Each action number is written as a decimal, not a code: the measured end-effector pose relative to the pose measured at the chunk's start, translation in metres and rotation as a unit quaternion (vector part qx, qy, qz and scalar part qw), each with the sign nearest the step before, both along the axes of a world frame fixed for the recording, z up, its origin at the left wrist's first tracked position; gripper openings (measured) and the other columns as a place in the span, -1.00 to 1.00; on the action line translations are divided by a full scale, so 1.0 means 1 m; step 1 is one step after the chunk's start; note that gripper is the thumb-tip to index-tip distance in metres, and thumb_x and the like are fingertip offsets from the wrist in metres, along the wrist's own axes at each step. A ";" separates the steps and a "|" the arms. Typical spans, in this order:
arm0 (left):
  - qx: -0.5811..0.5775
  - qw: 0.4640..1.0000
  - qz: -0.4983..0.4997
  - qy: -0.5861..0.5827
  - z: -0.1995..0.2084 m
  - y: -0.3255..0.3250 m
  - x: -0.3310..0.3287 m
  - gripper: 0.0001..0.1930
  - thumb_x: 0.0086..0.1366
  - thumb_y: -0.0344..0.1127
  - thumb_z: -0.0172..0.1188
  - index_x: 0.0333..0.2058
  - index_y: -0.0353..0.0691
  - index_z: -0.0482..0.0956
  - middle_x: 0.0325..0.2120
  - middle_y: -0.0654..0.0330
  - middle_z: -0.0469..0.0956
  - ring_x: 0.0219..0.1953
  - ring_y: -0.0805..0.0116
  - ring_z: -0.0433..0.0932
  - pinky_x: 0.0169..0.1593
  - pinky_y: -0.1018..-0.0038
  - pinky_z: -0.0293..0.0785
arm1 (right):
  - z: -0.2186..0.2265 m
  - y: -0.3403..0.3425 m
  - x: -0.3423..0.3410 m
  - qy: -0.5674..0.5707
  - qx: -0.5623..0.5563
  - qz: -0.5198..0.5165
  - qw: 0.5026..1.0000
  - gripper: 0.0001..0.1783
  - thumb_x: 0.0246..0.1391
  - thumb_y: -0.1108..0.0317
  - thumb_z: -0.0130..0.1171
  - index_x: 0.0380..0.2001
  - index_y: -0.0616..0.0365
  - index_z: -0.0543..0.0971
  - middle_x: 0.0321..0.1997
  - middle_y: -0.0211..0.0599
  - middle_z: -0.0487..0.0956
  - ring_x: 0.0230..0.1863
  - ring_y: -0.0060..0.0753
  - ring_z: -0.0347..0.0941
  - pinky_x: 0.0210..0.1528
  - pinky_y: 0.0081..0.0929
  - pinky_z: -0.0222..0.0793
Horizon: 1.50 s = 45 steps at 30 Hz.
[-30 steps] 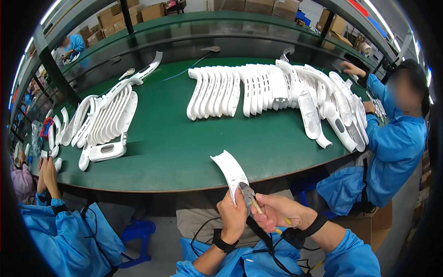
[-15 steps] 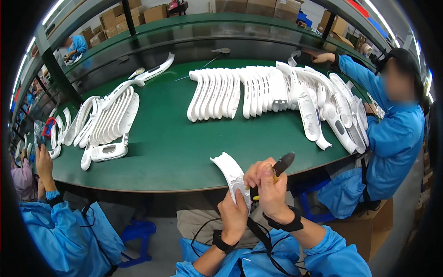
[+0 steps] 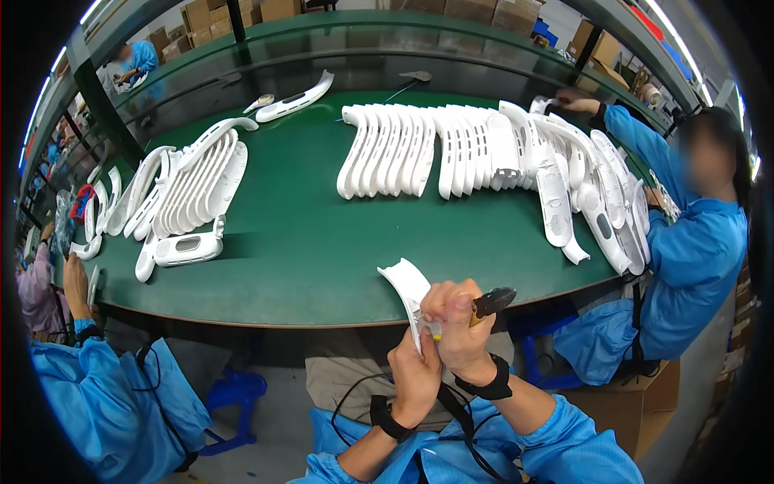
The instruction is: Using pliers and other tools to trim and assemble white plastic molded parts on a factory production line.
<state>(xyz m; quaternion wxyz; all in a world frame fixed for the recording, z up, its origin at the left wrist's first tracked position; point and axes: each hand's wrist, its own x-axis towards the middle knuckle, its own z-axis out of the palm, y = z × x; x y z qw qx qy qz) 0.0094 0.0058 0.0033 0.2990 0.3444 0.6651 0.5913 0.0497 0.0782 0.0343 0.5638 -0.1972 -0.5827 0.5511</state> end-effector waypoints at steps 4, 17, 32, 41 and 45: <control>0.002 1.000 0.001 -0.020 -0.002 -0.001 0.001 -0.78 0.38 -0.36 0.01 -0.29 -0.43 0.51 -0.66 0.04 0.47 -0.52 0.55 0.36 -0.45 0.39 0.36 | -0.002 -0.001 0.001 -0.004 0.016 -0.002 1.000 -0.57 0.34 0.07 -0.09 -0.51 0.13 0.18 -0.67 -0.38 0.20 -0.60 -0.49 0.12 -0.51 -0.43 0.15; 0.045 0.999 0.003 -0.026 -0.005 0.004 0.004 -0.79 0.39 -0.38 -0.04 -0.27 -0.41 0.52 -0.71 0.00 0.43 -0.70 0.38 0.38 -0.55 0.37 0.32 | 0.001 0.003 0.004 0.012 0.033 0.001 0.999 -0.58 0.35 0.10 -0.10 -0.52 0.13 0.19 -0.66 -0.37 0.22 -0.60 -0.50 0.11 -0.51 -0.44 0.13; -0.002 1.000 -0.012 -0.026 0.002 0.001 -0.002 -0.74 0.40 -0.31 0.01 -0.31 -0.45 0.51 -0.60 0.16 0.54 -0.45 0.57 0.46 -0.39 0.47 0.43 | 0.012 0.004 0.009 0.034 -0.037 0.008 0.999 -0.71 0.35 0.24 -0.08 -0.44 0.12 0.22 -0.59 -0.37 0.27 -0.55 -0.52 0.16 -0.47 -0.47 0.20; 0.156 0.882 0.013 -0.444 0.049 -0.007 -0.004 -0.68 0.48 -0.25 -0.20 0.01 -0.39 0.29 -0.18 -0.02 0.52 -0.05 0.16 0.56 -0.02 0.29 0.52 | 0.032 -0.039 0.082 -0.377 -0.051 0.011 0.925 -0.58 -0.02 0.39 0.33 -0.08 0.31 0.50 -0.32 -0.13 0.63 -0.52 -0.51 0.46 -0.49 -0.54 0.35; 0.061 0.965 0.060 -0.247 0.048 -0.031 -0.018 -0.65 0.36 -0.42 -0.09 0.09 -0.37 0.25 0.00 0.03 0.39 0.03 0.19 0.42 0.14 0.32 0.31 | 0.037 -0.016 0.092 -0.380 0.002 -0.002 0.925 -0.79 0.09 0.40 0.22 -0.26 0.34 0.56 -0.55 -0.05 0.56 -0.54 -0.33 0.53 -0.45 -0.46 0.39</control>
